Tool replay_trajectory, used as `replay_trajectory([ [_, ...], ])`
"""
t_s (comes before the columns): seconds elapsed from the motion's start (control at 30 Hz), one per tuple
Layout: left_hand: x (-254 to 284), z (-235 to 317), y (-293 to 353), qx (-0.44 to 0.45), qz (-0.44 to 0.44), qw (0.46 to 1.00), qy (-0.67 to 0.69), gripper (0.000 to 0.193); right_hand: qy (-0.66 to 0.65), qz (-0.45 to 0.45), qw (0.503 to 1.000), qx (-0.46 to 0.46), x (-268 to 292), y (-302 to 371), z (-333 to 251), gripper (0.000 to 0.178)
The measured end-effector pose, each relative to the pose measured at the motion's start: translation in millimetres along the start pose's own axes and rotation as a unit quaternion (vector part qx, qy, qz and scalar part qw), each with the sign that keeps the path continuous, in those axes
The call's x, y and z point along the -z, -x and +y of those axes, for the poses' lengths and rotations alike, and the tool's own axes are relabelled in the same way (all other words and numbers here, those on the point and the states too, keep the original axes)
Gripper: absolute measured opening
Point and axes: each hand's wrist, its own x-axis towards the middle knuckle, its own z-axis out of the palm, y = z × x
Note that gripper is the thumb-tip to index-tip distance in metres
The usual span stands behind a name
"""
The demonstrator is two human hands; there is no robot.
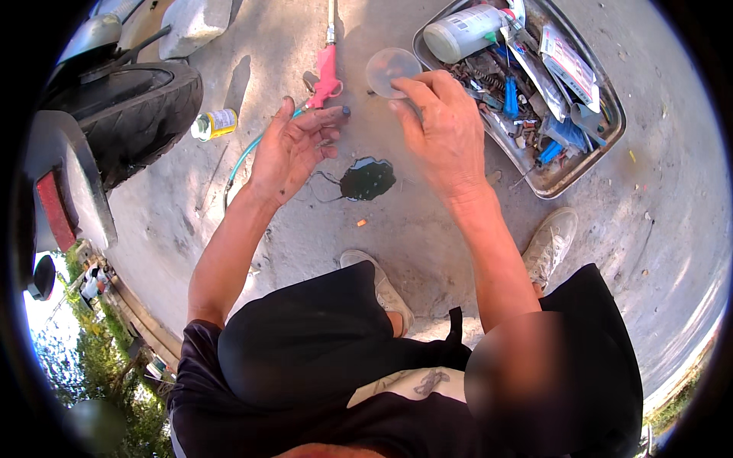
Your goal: The person works on the rear wheel area of a moped, using a screwdriver to adjust components near the brake or axle. They repeatedly reach into a metal tray to select small parts and tools, then apply them to the moped. The person also handles a small tube and a brush, applying substances to the wheel area.
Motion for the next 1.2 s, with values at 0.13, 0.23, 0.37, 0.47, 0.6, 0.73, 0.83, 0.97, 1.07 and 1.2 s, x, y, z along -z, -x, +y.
replay_trajectory([
  [0.13,-5,-21,22,-0.018,0.024,0.997,0.075,0.077,-0.024,-0.063,0.994,0.086,-32,4,-30,0.020],
  [0.23,5,-37,40,-0.034,0.036,0.992,0.112,0.073,0.040,-0.118,0.976,0.181,-44,0,-50,0.012],
  [0.37,29,-54,70,-0.008,0.054,0.989,-0.139,0.061,-0.008,-0.100,0.984,0.144,-41,-5,-64,0.008],
  [0.47,53,-73,131,-0.073,0.031,0.933,-0.350,0.050,-0.254,-0.339,0.905,-0.041,-35,-9,-87,0.018],
  [0.6,100,-112,179,-0.052,0.120,0.962,-0.240,0.041,-0.531,-0.537,0.646,-0.114,-30,-16,-133,0.017],
  [0.73,157,-100,210,-0.078,0.353,0.863,-0.353,0.038,-0.482,-0.546,0.659,-0.190,-64,-13,-187,0.032],
  [0.83,211,-86,221,-0.171,0.493,0.779,-0.348,0.043,-0.184,-0.201,0.943,0.192,-103,-3,-149,0.044],
  [0.97,212,-59,202,-0.209,0.475,0.790,-0.328,0.034,-0.124,-0.290,0.947,0.064,-68,-3,-147,0.023],
  [1.07,174,-59,189,-0.175,0.441,0.799,-0.371,0.033,-0.026,-0.355,0.931,0.082,-78,5,-136,0.014],
  [1.2,74,-46,136,-0.337,0.247,0.822,-0.388,0.030,-0.012,-0.445,0.894,0.046,-48,15,-91,0.014],
])
